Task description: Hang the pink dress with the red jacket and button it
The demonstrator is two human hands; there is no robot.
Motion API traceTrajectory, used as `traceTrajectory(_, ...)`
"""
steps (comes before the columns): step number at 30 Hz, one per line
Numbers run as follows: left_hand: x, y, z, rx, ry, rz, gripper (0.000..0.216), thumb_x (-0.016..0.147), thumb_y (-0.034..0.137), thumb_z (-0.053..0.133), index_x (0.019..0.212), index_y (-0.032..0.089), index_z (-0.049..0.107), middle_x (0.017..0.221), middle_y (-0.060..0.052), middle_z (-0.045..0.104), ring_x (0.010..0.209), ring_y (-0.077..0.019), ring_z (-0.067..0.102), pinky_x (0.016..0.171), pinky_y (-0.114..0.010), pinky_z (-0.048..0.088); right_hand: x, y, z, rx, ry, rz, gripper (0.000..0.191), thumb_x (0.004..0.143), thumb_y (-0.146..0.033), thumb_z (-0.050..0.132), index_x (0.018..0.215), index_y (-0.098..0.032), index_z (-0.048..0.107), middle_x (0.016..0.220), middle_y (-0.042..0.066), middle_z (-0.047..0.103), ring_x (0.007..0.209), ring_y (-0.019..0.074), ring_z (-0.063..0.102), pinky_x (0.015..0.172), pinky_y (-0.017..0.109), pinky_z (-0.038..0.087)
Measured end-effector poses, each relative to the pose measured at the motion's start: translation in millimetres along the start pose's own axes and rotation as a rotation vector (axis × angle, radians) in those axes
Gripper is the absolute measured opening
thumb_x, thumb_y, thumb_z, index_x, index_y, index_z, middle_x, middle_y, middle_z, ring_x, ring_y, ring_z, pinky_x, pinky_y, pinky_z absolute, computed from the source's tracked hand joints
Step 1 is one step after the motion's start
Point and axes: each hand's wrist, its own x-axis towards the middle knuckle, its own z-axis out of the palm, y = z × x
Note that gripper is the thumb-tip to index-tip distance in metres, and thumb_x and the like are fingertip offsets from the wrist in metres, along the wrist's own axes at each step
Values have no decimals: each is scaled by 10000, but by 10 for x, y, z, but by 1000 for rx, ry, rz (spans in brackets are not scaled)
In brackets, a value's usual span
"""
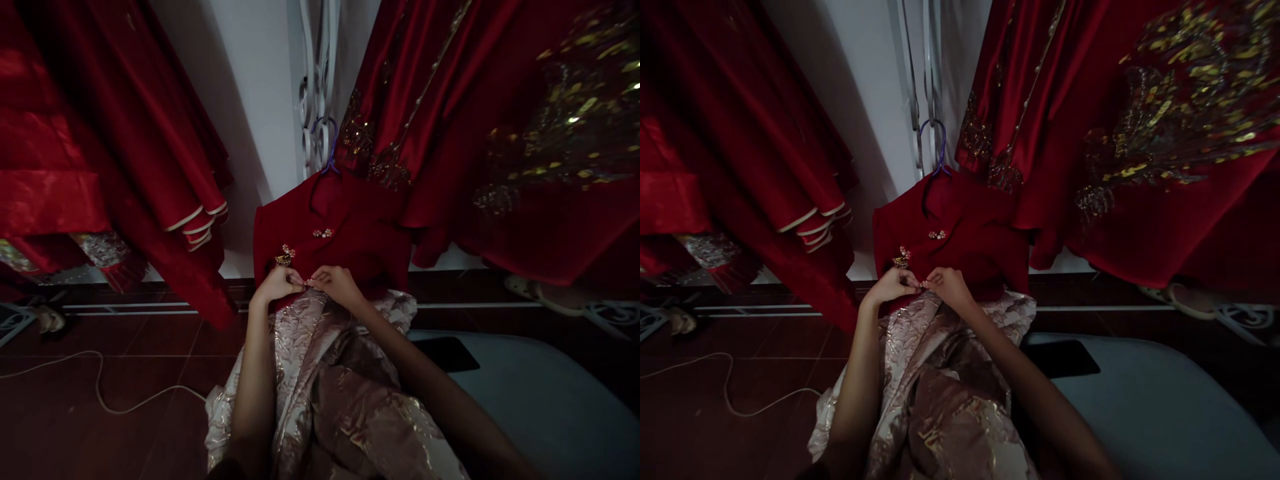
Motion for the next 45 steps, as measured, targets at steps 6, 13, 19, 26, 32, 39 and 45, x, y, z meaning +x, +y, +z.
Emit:
traceTrajectory(6,8,26,20,81,56,5,176,631,259,701,711,103,684,718,-58,699,666,-125,617,653,-226,471,0,74,48,-90,45,-97,90,740,-243,652,777,-161,647,745,39,700,679,127,658,654,214,509)
traceTrajectory(13,45,-8,39,139,121,9,129,616,189,665,706,101,695,686,-44,693,643,-118,608,623,-204,459,22,134,114,-152,109,-133,55,762,-222,619,780,-172,632,751,32,696,690,130,661,668,219,510)
traceTrajectory(19,51,-114,44,24,93,31,144,652,174,626,746,91,696,640,-33,674,574,-95,575,579,-197,442,20,183,170,-174,141,-159,61,786,-226,596,801,-177,629,787,37,699,705,137,660,678,232,512)
traceTrajectory(26,-60,-56,-74,41,95,-1,232,629,39,548,817,107,666,768,-46,691,717,-105,625,689,-206,479,13,15,-211,-122,-37,-38,167,786,-282,610,887,-166,675,785,47,712,670,137,675,628,216,521)
traceTrajectory(32,-77,21,-62,179,103,7,160,646,134,629,802,137,662,774,-28,677,710,-108,610,664,-207,462,-71,-144,-602,-39,-116,87,262,802,-400,571,815,-154,662,660,31,694,465,104,621,430,174,472)
traceTrajectory(39,36,40,73,259,123,51,221,594,294,739,724,144,640,742,-19,671,668,-114,588,639,-219,433,-16,108,-221,-239,-67,28,56,727,-194,635,770,-175,667,669,32,695,567,131,645,502,193,463)
traceTrajectory(45,56,20,94,311,116,50,227,605,329,727,700,145,634,718,-29,670,646,-119,587,627,-218,429,79,307,-3,-176,2,-33,120,741,-272,642,775,-168,594,747,51,695,676,138,656,607,213,491)
